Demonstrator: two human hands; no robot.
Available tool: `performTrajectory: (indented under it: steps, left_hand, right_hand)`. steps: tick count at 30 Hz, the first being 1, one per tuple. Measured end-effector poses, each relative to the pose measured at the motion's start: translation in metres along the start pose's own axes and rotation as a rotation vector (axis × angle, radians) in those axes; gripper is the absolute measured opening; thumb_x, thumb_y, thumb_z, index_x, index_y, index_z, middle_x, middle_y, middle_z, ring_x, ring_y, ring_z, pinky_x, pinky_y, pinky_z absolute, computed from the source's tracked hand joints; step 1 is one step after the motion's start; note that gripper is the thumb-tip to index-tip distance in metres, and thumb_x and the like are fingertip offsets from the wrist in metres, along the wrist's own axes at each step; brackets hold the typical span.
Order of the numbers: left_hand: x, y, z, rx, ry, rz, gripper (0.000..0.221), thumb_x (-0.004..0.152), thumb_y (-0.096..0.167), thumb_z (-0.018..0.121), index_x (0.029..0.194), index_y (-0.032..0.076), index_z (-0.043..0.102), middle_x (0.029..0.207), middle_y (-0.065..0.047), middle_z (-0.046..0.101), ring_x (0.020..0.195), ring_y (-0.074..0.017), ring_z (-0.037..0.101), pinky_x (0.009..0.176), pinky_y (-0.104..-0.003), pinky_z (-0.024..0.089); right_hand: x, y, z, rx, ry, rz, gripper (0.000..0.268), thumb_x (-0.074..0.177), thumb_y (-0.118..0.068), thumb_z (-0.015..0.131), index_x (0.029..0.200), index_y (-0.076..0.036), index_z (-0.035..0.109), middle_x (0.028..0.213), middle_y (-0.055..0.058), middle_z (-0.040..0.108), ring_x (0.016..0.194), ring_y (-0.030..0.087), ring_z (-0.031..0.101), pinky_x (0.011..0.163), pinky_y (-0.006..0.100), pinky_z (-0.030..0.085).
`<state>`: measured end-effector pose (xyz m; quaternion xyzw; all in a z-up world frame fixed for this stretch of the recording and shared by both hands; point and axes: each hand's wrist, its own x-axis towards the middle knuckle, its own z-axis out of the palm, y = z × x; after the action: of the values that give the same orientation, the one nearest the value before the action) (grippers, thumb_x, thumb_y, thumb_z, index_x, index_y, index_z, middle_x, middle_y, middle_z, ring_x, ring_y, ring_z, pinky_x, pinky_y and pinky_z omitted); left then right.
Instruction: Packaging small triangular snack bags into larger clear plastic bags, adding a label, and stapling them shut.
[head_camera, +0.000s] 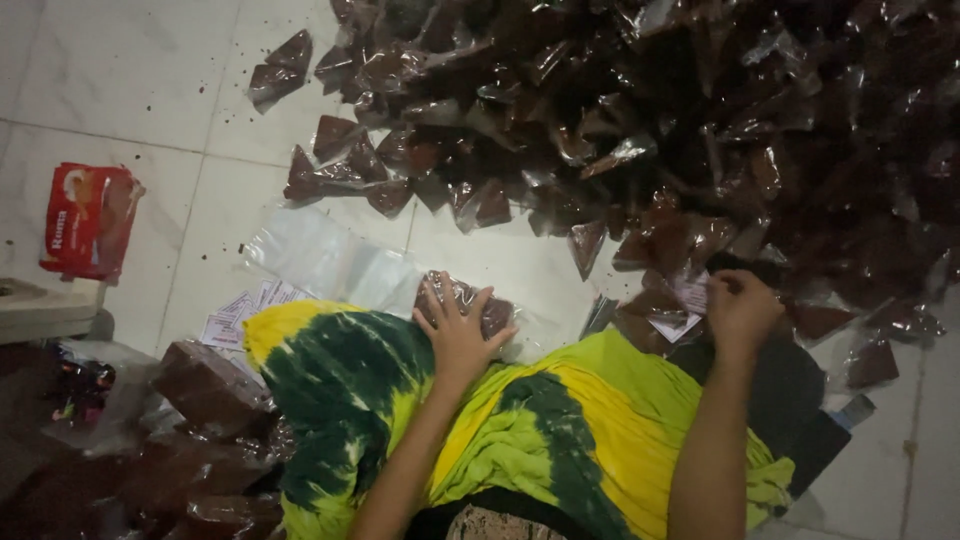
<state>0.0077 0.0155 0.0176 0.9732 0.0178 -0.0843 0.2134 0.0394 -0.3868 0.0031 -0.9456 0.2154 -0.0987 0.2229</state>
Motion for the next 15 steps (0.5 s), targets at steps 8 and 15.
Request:
performTrajectory:
  steps: [8, 15]
  left_hand:
    - [0.032, -0.035, 0.01, 0.166, 0.219, 0.119, 0.079, 0.078, 0.076, 0.063, 0.142, 0.03, 0.059, 0.164, -0.025, 0.011, 0.149, -0.0513, 0.005, 0.109, -0.079, 0.006]
    - [0.028, 0.004, -0.034, -0.125, -0.151, -0.132, 0.087, 0.08, 0.08, 0.045, 0.146, 0.023, 0.05, 0.167, -0.026, -0.002, 0.152, -0.0453, -0.01, 0.113, -0.075, -0.008]
  right_hand:
    - [-0.003, -0.007, -0.024, 0.207, 0.163, -0.04, 0.024, 0.095, -0.001, 0.057, 0.111, -0.002, 0.075, 0.097, 0.017, 0.073, 0.081, 0.03, 0.065, 0.078, 0.042, 0.053]
    - [-0.03, -0.081, -0.043, 0.691, -0.183, 0.24, 0.021, 0.1, -0.01, 0.068, 0.12, -0.007, 0.064, 0.099, 0.003, 0.064, 0.085, 0.009, 0.056, 0.074, 0.022, 0.046]
